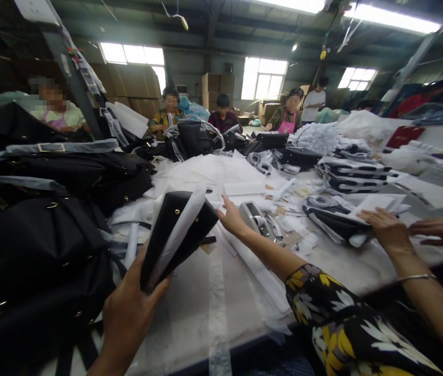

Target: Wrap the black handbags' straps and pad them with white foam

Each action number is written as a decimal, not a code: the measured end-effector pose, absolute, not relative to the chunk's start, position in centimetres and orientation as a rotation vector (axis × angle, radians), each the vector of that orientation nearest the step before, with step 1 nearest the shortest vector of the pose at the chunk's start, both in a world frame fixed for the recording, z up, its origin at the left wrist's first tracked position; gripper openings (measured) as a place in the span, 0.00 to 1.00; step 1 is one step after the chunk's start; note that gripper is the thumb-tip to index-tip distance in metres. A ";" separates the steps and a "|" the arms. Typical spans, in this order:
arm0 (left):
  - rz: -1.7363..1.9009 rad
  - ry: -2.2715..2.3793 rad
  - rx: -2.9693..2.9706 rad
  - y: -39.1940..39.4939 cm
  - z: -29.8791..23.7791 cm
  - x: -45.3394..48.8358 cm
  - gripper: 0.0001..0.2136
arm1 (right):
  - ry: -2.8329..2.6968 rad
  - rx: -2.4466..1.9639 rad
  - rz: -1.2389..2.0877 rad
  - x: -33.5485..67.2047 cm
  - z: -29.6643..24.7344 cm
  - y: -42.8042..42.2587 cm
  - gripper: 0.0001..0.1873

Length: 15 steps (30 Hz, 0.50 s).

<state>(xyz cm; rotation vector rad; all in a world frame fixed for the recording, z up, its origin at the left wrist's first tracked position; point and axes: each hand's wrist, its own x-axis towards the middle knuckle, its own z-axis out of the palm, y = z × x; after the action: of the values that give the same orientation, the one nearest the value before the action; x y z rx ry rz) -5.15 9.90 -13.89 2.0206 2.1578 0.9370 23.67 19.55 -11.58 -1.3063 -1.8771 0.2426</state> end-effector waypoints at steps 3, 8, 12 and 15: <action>1.036 2.047 2.194 9.5 -14.4 -4.6 0.36 | -1.997 -1.311 0.284 21.0 -15.8 17.3 0.23; 1.025 1.803 2.603 8.7 -16.7 -3.3 0.38 | -2.435 -1.246 0.422 20.6 -22.1 9.4 0.38; 0.955 1.508 2.957 8.0 -18.9 -2.9 0.36 | -2.455 -1.066 0.327 21.7 -22.5 6.2 0.23; 0.990 1.367 3.117 7.7 -19.8 -3.0 0.31 | -2.412 -0.713 0.329 22.9 -19.7 4.4 0.18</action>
<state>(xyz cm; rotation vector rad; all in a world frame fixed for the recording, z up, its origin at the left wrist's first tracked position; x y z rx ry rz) -2.97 7.70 -19.79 3.1172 1.3668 0.9895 22.90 4.38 -19.72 -0.7134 -2.4116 0.3292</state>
